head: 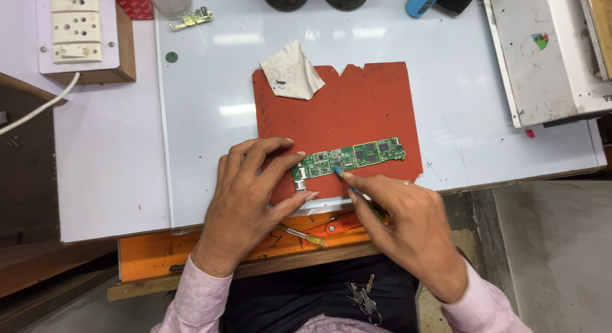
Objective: The person cleans a green circuit board placed on a red mat using a small brush. They scrub various areas of the board, flip it over to clean the other side, and continue scrubbing with the brush.
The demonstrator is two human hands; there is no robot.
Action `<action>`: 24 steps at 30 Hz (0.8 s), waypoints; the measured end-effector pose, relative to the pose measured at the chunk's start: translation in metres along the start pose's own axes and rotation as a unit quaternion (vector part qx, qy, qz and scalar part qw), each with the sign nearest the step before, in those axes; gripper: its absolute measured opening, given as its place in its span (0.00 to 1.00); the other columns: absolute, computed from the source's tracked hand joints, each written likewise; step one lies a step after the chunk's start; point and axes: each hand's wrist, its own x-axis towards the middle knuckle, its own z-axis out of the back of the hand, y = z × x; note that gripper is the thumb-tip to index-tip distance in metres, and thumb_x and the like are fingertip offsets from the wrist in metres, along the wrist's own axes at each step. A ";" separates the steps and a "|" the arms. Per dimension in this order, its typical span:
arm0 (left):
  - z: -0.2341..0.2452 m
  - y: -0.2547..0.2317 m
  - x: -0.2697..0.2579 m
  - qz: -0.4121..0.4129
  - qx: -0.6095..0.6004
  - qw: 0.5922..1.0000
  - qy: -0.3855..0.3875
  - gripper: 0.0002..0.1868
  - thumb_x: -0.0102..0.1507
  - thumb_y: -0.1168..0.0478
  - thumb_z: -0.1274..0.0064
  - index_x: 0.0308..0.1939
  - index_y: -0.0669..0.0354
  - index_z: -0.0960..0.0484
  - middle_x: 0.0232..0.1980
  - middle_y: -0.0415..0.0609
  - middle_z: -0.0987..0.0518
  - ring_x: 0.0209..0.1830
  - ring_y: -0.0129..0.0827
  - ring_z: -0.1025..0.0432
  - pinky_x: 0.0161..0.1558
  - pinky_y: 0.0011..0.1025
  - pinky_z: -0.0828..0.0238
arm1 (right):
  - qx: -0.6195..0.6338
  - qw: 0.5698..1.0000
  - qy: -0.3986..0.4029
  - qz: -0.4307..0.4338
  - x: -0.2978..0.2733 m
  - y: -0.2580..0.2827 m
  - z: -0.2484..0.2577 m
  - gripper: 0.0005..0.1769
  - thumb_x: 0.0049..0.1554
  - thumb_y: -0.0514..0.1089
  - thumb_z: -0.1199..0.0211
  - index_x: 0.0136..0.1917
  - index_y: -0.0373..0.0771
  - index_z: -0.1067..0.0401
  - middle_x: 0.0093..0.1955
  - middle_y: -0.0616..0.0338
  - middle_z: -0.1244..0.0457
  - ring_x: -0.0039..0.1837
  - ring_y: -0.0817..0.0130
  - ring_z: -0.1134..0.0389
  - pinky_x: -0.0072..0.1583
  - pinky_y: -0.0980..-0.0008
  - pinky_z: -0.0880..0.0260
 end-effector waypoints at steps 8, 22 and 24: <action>0.001 -0.001 0.001 0.003 0.005 1.000 -0.003 0.30 0.53 0.43 0.34 0.55 0.52 0.17 0.62 0.43 0.27 0.64 0.39 0.37 0.64 0.40 0.36 | -0.005 0.999 -0.048 0.011 0.005 0.003 -0.001 0.15 0.57 0.38 0.36 0.58 0.39 0.22 0.37 0.58 0.30 0.32 0.69 0.31 0.34 0.68 0.34; 0.002 -0.003 0.001 0.003 -0.004 1.000 -0.002 0.30 0.54 0.44 0.34 0.56 0.53 0.18 0.62 0.43 0.27 0.64 0.39 0.37 0.63 0.40 0.36 | 0.038 0.996 -0.076 0.028 -0.001 -0.007 -0.014 0.12 0.58 0.37 0.36 0.56 0.35 0.23 0.43 0.53 0.28 0.38 0.68 0.26 0.35 0.71 0.29; 0.002 -0.002 0.002 0.005 -0.004 1.000 0.000 0.30 0.54 0.43 0.34 0.55 0.52 0.17 0.61 0.43 0.27 0.63 0.39 0.36 0.63 0.39 0.35 | 0.054 0.996 -0.069 0.009 0.000 -0.007 -0.017 0.13 0.57 0.36 0.35 0.57 0.35 0.23 0.41 0.54 0.28 0.36 0.69 0.26 0.32 0.71 0.30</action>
